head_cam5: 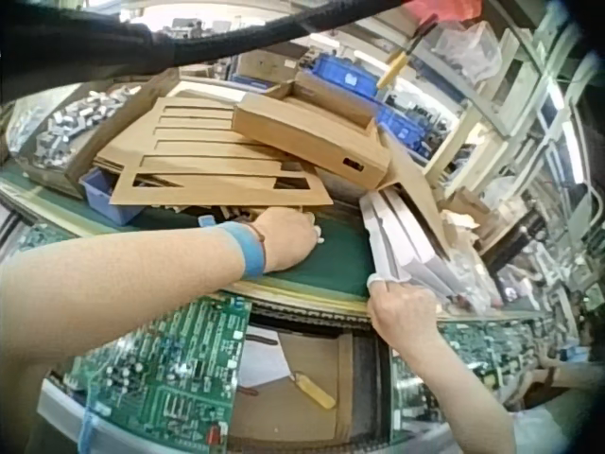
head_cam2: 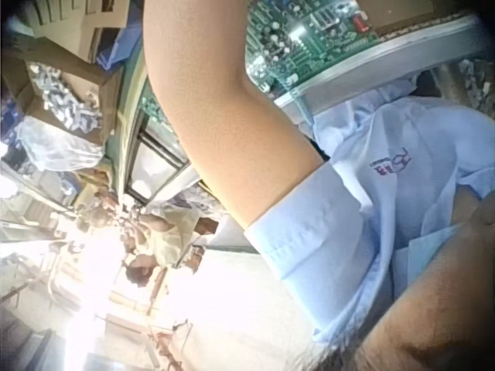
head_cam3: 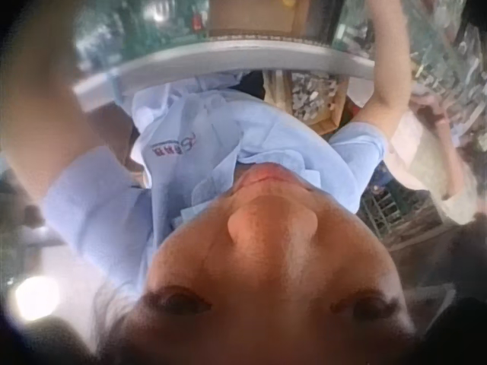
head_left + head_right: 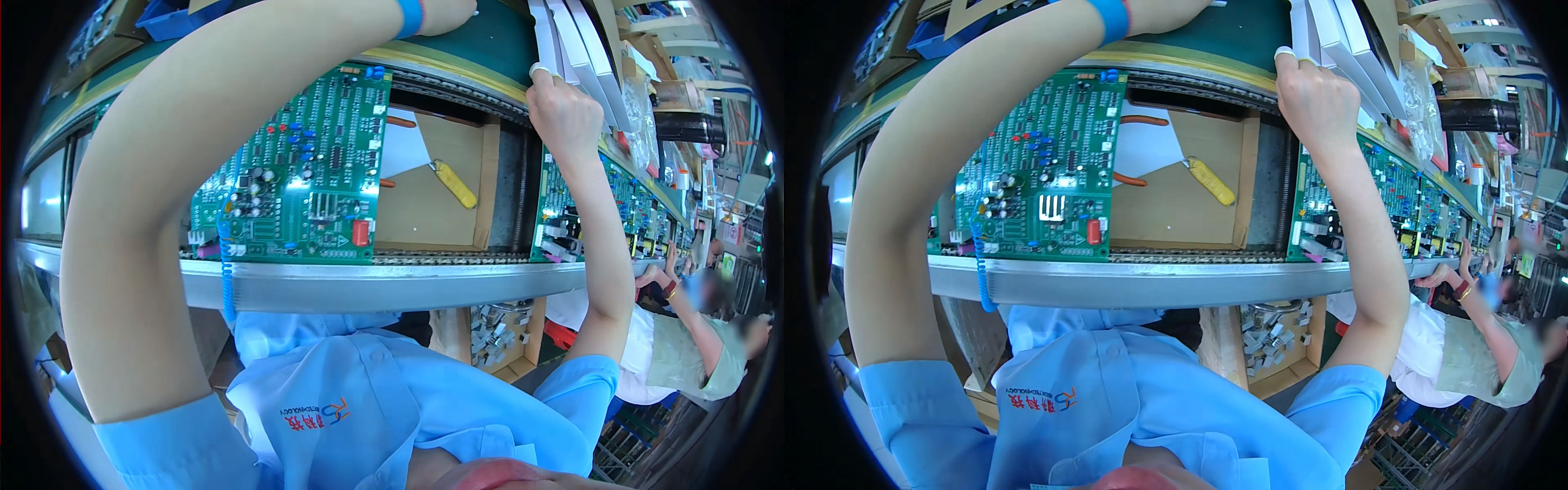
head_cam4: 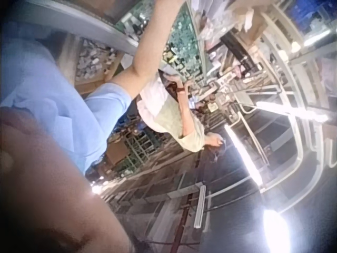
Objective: Manually assembling components onto printed circuit boards on a factory assembly line.
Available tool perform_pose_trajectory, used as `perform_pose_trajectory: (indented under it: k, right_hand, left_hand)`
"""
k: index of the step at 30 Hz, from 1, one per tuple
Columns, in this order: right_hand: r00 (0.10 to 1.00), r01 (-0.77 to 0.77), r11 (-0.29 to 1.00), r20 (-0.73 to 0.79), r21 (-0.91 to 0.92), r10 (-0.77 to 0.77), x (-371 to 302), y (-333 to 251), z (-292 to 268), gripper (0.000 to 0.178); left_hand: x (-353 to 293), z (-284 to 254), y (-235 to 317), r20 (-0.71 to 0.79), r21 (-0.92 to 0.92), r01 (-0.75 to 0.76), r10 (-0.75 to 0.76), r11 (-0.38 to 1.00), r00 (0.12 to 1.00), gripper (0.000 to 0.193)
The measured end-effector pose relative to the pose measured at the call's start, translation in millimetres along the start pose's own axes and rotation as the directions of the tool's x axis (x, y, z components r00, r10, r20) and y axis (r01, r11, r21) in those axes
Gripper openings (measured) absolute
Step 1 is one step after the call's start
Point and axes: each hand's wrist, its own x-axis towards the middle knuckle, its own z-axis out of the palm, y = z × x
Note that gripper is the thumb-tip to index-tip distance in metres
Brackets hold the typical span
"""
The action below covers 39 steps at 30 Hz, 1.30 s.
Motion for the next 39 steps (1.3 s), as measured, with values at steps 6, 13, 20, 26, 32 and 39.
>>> perform_pose_trajectory:
  k: [6,13,20,26,32,39]
  right_hand:
    - [0.991,-0.03,1.0,0.127,0.004,0.03,10.0,-10.1,-12.7,0.008]
    - [0.983,-0.111,0.93,-0.098,0.351,0.154,55.8,-34.3,2.6,0.014]
    - [0.971,-0.212,0.668,0.074,0.713,0.228,77.3,-36.3,43.5,0.016]
    - [0.974,-0.224,0.887,0.056,0.404,0.221,89.3,-44.9,40.6,0.022]
    - [0.906,-0.416,0.456,0.4,0.787,0.136,92.1,-27.3,38.0,0.031]
    - [0.95,-0.304,0.79,0.112,0.533,0.29,85.5,-49.6,25.9,0.023]
  left_hand:
    - [-42.1,-71.1,3.1,-0.058,0.133,-0.315,0.324,0.94,0.944,0.015]
    - [-76.9,-164.7,34.7,-0.006,0.149,-0.043,0.045,0.988,0.999,0.016]
    - [-160.2,-250.3,16.3,0.109,-0.256,0.288,-0.268,0.923,0.957,0.019]
    - [-267.9,-263.0,4.5,0.05,-0.637,0.379,-0.455,0.672,0.889,0.028]
    - [-311.0,-231.0,15.0,0.226,-0.751,0.5,-0.543,0.431,0.808,0.025]
    - [-324.0,-222.5,17.3,0.444,-0.792,0.606,-0.612,0.073,0.654,0.01]
